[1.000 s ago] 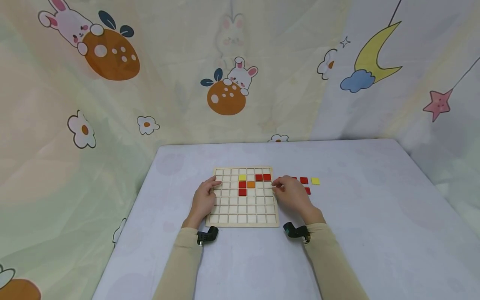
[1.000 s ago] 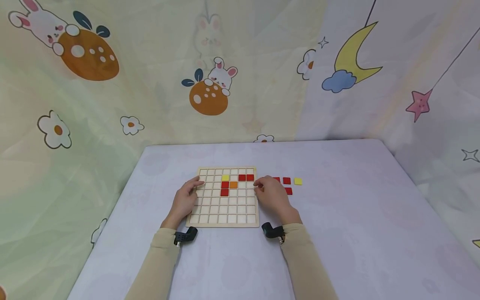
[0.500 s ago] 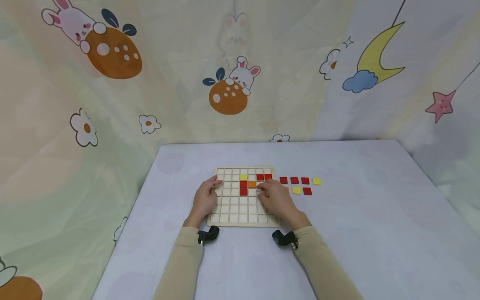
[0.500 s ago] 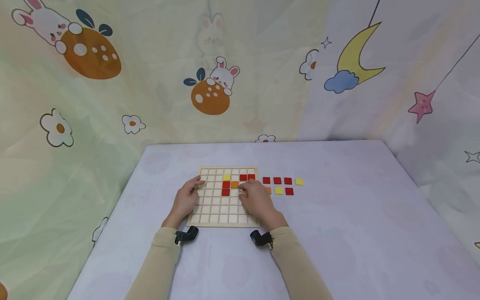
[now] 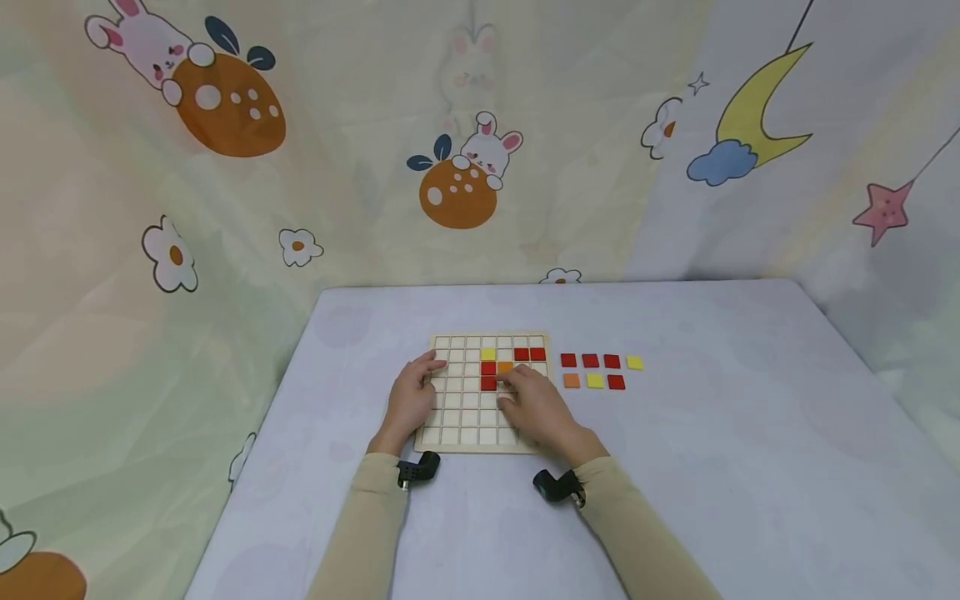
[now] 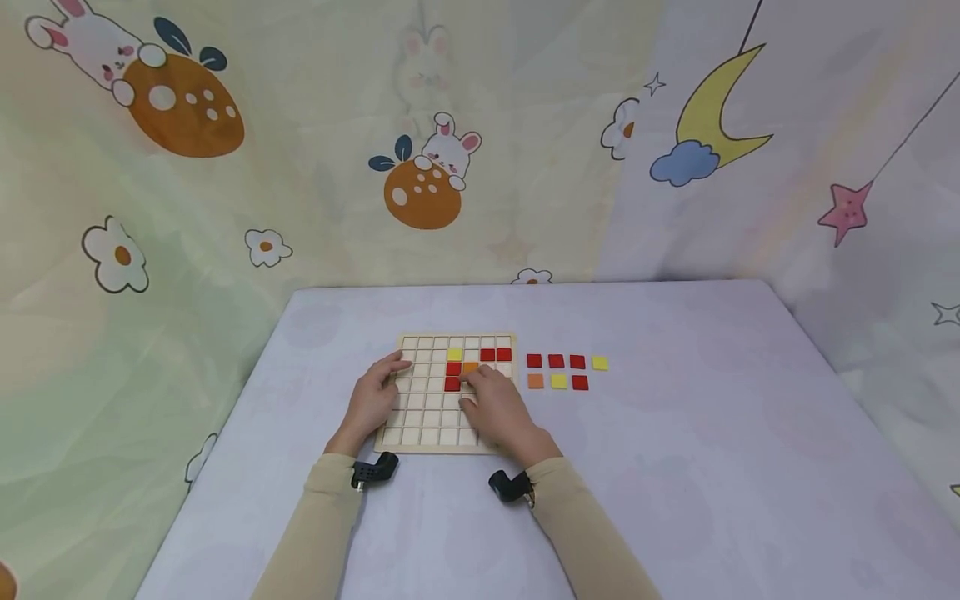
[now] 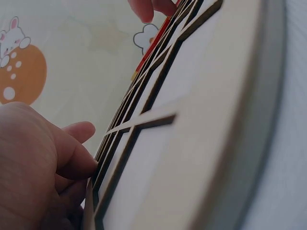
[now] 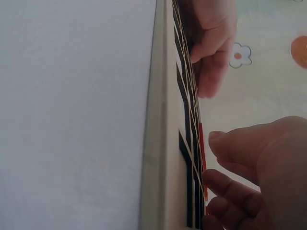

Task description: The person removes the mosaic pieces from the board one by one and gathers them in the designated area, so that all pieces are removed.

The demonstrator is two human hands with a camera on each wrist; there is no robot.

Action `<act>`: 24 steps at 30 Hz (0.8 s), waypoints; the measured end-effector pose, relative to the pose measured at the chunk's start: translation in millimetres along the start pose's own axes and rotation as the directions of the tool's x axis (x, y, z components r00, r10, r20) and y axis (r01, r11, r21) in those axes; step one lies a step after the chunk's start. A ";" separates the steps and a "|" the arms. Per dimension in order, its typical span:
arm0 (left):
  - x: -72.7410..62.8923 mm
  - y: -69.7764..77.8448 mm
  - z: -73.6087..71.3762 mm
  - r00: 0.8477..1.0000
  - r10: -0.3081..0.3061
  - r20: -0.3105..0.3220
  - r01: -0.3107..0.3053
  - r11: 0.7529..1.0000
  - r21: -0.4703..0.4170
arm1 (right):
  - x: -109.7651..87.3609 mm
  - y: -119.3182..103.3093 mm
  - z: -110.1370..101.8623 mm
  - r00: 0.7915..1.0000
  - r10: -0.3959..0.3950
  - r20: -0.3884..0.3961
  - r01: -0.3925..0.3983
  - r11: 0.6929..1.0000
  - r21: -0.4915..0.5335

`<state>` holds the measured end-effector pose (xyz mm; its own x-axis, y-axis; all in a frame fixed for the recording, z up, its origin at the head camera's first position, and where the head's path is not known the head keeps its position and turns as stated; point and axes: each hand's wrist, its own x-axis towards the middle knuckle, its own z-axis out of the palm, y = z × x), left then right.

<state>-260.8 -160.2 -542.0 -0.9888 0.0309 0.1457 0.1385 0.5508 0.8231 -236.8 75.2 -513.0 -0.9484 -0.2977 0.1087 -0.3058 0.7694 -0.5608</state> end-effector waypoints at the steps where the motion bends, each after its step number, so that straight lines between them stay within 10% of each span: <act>1: 0.1 0.1 0.3 1.000 0.001 0.000 -0.001 1.000 0.000 | -0.4 0.0 0.2 1.000 -0.002 0.001 0.002 1.000 0.003; 24: -0.2 1.1 1.9 1.000 -0.012 -0.011 0.012 1.000 -0.001 | 11.3 -4.0 15.6 0.998 0.015 -0.055 -0.021 0.994 -0.105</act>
<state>-260.6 -158.0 -542.1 -0.9898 0.0153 0.1417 0.1267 0.5499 0.8256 -245.1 60.0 -522.4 -0.9562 -0.2543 0.1450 -0.2928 0.8307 -0.4735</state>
